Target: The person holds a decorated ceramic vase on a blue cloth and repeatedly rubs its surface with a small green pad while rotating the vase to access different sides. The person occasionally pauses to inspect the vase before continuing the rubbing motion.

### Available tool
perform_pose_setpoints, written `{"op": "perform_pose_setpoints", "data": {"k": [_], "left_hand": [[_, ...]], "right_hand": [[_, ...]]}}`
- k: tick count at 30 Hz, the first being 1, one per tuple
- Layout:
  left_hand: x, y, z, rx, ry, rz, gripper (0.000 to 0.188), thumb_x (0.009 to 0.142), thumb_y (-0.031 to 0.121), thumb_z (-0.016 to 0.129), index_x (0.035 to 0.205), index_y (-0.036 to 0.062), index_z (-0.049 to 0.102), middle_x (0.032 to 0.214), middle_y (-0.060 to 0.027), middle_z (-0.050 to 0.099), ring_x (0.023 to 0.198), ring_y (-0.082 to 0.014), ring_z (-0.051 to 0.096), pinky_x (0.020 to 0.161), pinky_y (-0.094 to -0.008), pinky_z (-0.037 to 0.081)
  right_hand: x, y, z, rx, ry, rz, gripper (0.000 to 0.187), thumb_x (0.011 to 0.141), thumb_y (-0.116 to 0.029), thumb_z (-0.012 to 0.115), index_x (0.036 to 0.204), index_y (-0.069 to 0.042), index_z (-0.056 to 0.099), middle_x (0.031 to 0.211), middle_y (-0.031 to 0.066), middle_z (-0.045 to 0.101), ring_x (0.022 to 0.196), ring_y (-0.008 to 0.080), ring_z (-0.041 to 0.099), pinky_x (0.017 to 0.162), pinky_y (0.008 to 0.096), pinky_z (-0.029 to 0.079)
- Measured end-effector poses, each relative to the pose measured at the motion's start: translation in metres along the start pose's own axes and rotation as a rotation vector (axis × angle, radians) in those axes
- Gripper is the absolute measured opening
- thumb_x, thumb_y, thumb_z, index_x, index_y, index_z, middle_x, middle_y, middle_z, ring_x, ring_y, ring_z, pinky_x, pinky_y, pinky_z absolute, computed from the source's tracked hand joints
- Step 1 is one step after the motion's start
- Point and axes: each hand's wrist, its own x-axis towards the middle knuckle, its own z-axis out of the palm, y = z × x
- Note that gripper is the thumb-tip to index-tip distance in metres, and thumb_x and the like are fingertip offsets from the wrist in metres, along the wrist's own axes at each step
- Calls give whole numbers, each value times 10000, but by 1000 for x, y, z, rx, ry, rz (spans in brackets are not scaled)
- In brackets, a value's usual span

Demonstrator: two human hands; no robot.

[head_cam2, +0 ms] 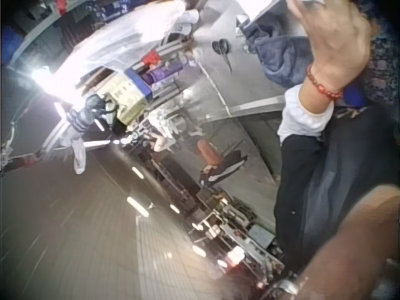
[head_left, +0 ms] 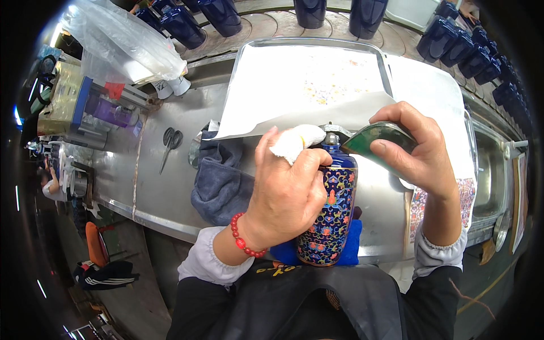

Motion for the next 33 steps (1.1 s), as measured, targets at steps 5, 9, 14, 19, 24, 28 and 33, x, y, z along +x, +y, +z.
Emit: {"op": "perform_pose_setpoints", "data": {"k": [5, 9, 14, 19, 24, 28, 33], "left_hand": [[-1, 2, -1, 20, -12, 9, 268, 788, -19, 617, 1047, 26, 671, 1108, -198, 645, 1086, -393, 600, 1162, -577, 311], [0, 1, -1, 1, -7, 14, 251, 789, -24, 612, 1030, 23, 664, 1128, -209, 637, 1083, -399, 590, 1134, -554, 337], [1, -2, 1, -64, 10, -50, 225, 815, 22, 642, 1037, 57, 632, 1121, -152, 612, 1080, -384, 558, 1132, -609, 305], [-1, 0, 1, -88, -3, -56, 193, 823, 22, 632, 1012, 58, 620, 1080, -148, 610, 1060, -382, 556, 1130, -604, 311], [-4, -5, -2, -187, 4, -120, 188, 809, 7, 634, 990, 56, 617, 1057, -152, 602, 996, -371, 546, 1059, -541, 367], [-9, -10, 1, -231, 77, -142, 200, 798, -3, 639, 988, 55, 623, 1026, -155, 604, 961, -357, 543, 946, -475, 406], [-18, -15, 4, -289, 93, -186, 202, 815, 3, 637, 1011, 51, 627, 1023, -157, 610, 943, -346, 542, 876, -442, 418]], "right_hand": [[1, 1, 1, -14, -21, -28, 217, 902, -135, 771, 1039, -1, 668, 799, 62, 692, 697, 119, 670, 610, 253, 495], [1, 0, 1, -8, -40, -2, 222, 900, -140, 775, 1036, 3, 674, 803, 65, 691, 702, 132, 673, 619, 258, 500], [4, -2, 1, -15, -49, -15, 226, 883, -141, 788, 1030, 0, 690, 806, 70, 692, 716, 151, 681, 627, 270, 504], [10, -2, -1, -22, -127, -41, 250, 867, -157, 786, 1034, 11, 706, 833, 78, 703, 724, 153, 678, 648, 273, 509], [32, -4, -8, -16, -302, -13, 265, 863, -163, 786, 1061, 3, 724, 829, 72, 715, 712, 143, 674, 648, 271, 514], [59, -4, -12, 18, -497, 61, 278, 877, -186, 795, 1081, -9, 729, 839, 61, 727, 727, 118, 663, 667, 263, 522], [77, 0, -10, 27, -639, 58, 291, 893, -209, 801, 1084, -3, 727, 844, 49, 730, 743, 102, 657, 676, 261, 529]]}}
